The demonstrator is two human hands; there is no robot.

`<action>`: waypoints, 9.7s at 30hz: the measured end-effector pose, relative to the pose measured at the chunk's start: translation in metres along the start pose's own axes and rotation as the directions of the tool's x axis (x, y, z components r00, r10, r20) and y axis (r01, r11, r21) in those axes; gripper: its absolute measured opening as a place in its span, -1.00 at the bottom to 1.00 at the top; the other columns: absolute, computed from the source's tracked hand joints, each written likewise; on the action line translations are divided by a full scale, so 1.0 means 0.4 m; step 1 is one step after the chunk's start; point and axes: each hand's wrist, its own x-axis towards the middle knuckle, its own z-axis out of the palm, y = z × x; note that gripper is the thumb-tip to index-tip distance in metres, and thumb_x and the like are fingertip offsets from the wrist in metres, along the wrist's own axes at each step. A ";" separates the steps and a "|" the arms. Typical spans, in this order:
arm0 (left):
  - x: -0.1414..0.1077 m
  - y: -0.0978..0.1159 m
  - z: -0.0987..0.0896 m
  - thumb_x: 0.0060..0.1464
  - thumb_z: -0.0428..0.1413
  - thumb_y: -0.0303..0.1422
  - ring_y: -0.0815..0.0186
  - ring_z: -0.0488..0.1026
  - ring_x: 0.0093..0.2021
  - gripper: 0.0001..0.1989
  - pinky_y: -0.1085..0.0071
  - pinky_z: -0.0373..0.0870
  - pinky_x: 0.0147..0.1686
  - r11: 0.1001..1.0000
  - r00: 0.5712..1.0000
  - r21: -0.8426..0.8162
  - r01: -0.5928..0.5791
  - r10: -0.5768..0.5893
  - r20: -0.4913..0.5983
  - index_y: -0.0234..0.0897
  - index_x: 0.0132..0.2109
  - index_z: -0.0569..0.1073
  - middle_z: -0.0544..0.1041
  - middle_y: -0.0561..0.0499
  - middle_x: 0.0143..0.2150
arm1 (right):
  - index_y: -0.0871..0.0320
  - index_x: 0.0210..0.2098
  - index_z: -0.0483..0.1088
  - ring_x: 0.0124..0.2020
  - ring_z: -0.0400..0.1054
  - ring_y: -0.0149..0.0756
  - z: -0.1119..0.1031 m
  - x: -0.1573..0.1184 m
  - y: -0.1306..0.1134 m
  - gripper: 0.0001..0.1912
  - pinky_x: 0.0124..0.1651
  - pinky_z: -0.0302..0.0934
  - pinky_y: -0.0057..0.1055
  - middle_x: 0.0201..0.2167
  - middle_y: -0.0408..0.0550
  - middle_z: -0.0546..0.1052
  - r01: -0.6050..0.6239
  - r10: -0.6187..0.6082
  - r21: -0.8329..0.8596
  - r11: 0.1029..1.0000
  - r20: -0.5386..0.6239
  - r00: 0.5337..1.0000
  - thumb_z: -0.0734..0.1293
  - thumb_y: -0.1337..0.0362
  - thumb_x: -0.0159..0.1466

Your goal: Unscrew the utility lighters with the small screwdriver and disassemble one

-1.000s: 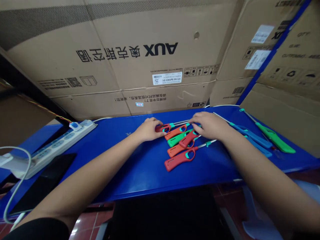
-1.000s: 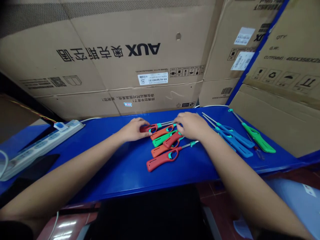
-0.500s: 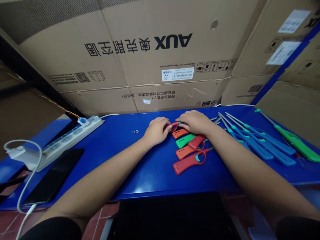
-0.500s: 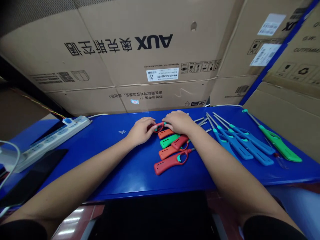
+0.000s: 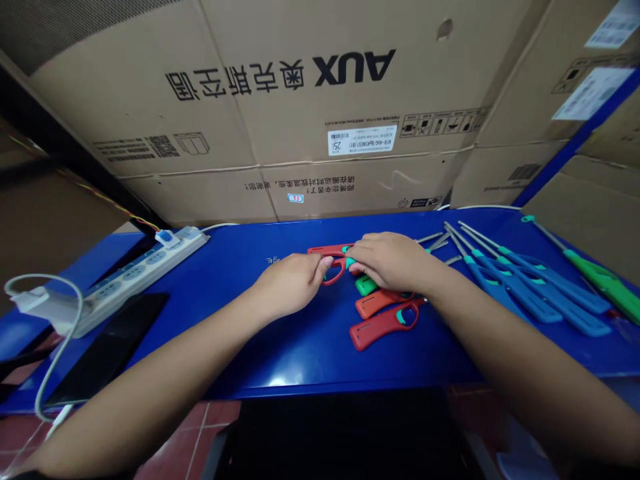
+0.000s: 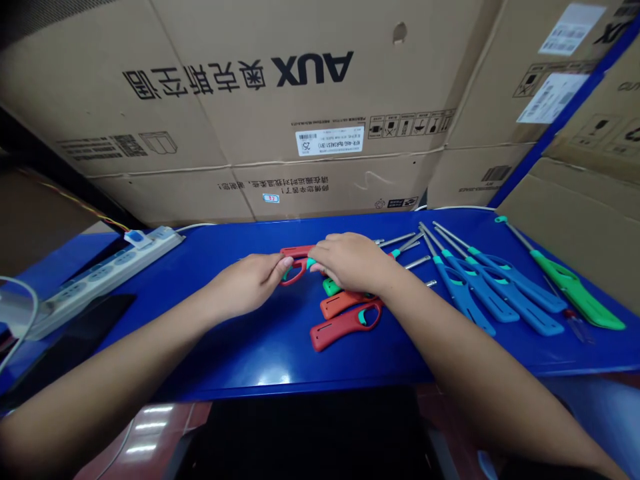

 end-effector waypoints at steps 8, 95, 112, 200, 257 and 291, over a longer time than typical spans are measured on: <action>-0.119 -0.030 -0.007 0.39 -0.31 -0.06 0.29 0.34 -0.40 -0.50 0.34 0.22 -0.32 0.989 0.991 -0.149 -0.009 0.028 0.130 -0.23 -0.34 0.32 0.41 0.04 -0.42 | 0.15 -0.26 0.38 -0.57 0.27 -0.30 -0.005 -0.024 -0.120 -0.71 -0.52 -0.32 -0.34 -0.43 -0.08 0.51 0.059 -0.055 -0.059 0.996 0.071 0.996 0.15 0.13 0.45; -0.264 0.002 0.168 0.22 0.14 -0.14 0.19 0.41 -0.04 -0.62 0.20 0.38 0.03 0.935 0.973 -0.290 -0.204 0.160 -0.167 -0.24 0.09 0.48 0.48 -0.10 -0.04 | 0.08 0.14 0.43 0.01 0.36 -0.17 0.092 -0.261 -0.197 -0.59 0.13 0.27 -0.12 -0.06 0.02 0.50 -0.189 0.262 0.523 0.831 -0.069 0.962 0.32 0.12 0.34; -0.251 0.013 0.160 0.14 0.20 -0.32 0.22 0.41 -0.12 -0.75 0.23 0.35 0.01 0.925 0.985 -0.343 -0.162 0.128 -0.119 -0.24 -0.03 0.51 0.50 -0.05 -0.13 | 0.15 -0.18 0.53 -0.26 0.29 -0.28 0.111 -0.132 -0.256 -0.77 -0.14 0.25 -0.29 -0.32 -0.08 0.42 -0.045 0.176 0.651 0.757 -0.137 0.975 0.43 0.24 0.16; -0.215 -0.121 0.011 0.16 0.22 -0.22 0.22 0.53 -0.01 -0.80 0.28 0.42 0.08 0.990 0.779 -0.059 -0.129 0.065 -0.624 -0.19 -0.11 0.59 0.58 -0.04 0.01 | 0.08 -0.01 0.46 -0.17 0.36 -0.21 0.111 -0.236 -0.317 -0.72 -0.09 0.29 -0.19 -0.15 -0.01 0.50 -0.101 0.201 0.447 0.889 -0.181 0.963 0.34 0.14 0.32; -0.078 -0.107 0.103 0.23 0.13 -0.36 0.28 0.51 -0.17 -0.81 0.35 0.45 -0.14 0.878 0.902 -0.205 -0.432 0.419 -0.103 -0.26 -0.08 0.60 0.56 -0.06 -0.18 | 0.13 -0.14 0.50 -0.14 0.39 -0.16 0.135 -0.213 -0.196 -0.81 -0.05 0.27 -0.21 -0.19 -0.03 0.56 -0.327 0.408 0.347 0.879 -0.193 0.892 0.28 0.21 0.37; -0.096 -0.137 0.076 0.08 0.23 -0.31 0.26 0.48 -0.19 -0.70 0.34 0.39 -0.12 0.880 0.924 -0.324 -0.346 0.379 0.043 -0.31 -0.04 0.58 0.53 -0.08 -0.18 | 0.20 -0.24 0.50 -0.17 0.34 -0.14 0.081 -0.015 -0.217 -0.80 -0.10 0.11 -0.22 -0.27 0.02 0.49 -0.281 0.263 0.158 0.947 0.128 0.956 0.25 0.28 0.36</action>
